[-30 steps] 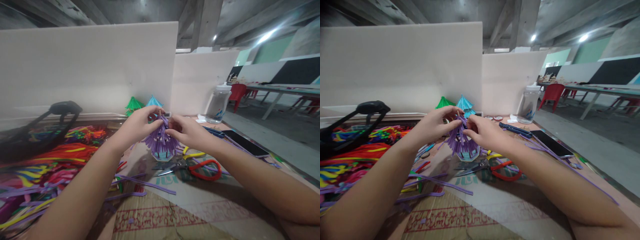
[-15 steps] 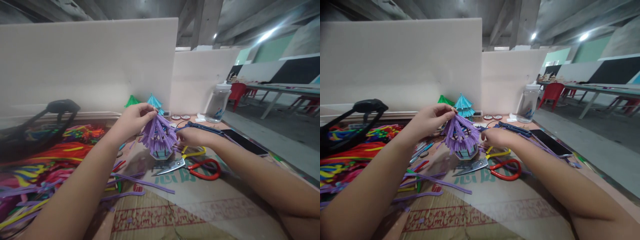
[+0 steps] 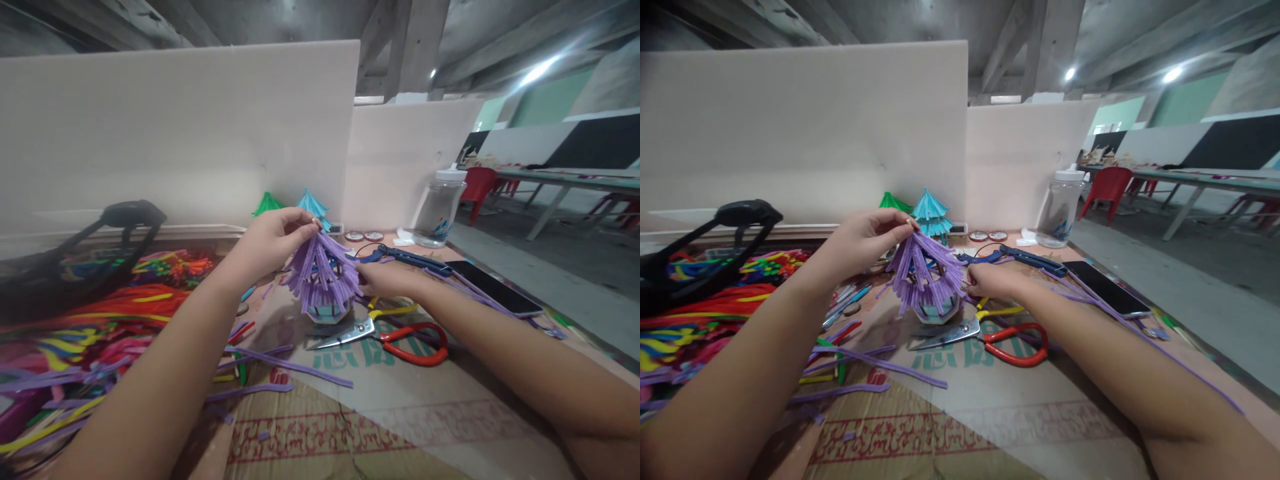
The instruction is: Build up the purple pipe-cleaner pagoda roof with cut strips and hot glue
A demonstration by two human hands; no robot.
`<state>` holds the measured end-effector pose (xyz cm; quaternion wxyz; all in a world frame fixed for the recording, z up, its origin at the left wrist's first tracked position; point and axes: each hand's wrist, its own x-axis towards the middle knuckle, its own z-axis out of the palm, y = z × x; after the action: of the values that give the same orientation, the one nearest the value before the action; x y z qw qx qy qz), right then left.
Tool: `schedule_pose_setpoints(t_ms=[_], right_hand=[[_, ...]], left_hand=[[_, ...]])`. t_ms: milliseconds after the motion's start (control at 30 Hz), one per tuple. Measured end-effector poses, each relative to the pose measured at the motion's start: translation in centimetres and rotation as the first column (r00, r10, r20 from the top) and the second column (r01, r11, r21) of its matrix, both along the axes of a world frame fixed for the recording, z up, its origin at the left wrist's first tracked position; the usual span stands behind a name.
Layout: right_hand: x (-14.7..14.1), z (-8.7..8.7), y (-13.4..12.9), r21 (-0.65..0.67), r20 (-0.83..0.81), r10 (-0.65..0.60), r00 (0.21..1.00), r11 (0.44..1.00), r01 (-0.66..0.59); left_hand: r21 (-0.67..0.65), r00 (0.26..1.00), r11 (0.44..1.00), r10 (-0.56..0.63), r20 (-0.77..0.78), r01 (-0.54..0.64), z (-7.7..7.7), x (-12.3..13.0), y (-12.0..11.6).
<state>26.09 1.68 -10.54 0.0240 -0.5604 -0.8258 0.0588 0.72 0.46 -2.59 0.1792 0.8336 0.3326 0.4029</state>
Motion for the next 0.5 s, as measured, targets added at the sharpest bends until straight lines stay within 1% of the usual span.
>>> schedule_pose_setpoints(t_ms=[100, 200, 300, 367, 433, 500], right_hand=[[0.5, 0.3, 0.6, -0.003, -0.043, -0.02, 0.999, 1.0, 0.02], [1.4, 1.5, 1.1, 0.038, -0.1, -0.066, 0.993, 0.997, 0.07], [2.3, 3.4, 1.1, 0.161, -0.188, -0.101, 0.977, 0.978, 0.133], [2.5, 4.8, 0.5, 0.271, -0.257, -0.091, 0.962, 0.949, 0.162], [2.1, 6.0, -0.7, 0.383, -0.318, -0.042, 0.947, 0.908, 0.169], [1.3, 6.9, -2.4, 0.488, -0.355, 0.055, 0.933, 0.862, 0.135]], left_hand=[[-0.003, 1.0, 1.0, 0.004, -0.008, -0.004, 0.1, 0.0, -0.1], [-0.001, 1.0, 1.0, -0.003, -0.009, 0.003, 0.0, -0.1, 0.0], [-0.008, 1.0, 1.0, 0.0, -0.009, 0.0, 0.0, -0.1, 0.1], [-0.01, 1.0, 1.0, 0.0, -0.009, 0.0, -0.1, -0.1, 0.1], [-0.012, 1.0, 1.0, -0.01, -0.001, 0.01, -0.1, 0.1, -0.1], [-0.02, 1.0, 1.0, -0.024, 0.004, 0.024, -0.1, 0.3, -0.3]])
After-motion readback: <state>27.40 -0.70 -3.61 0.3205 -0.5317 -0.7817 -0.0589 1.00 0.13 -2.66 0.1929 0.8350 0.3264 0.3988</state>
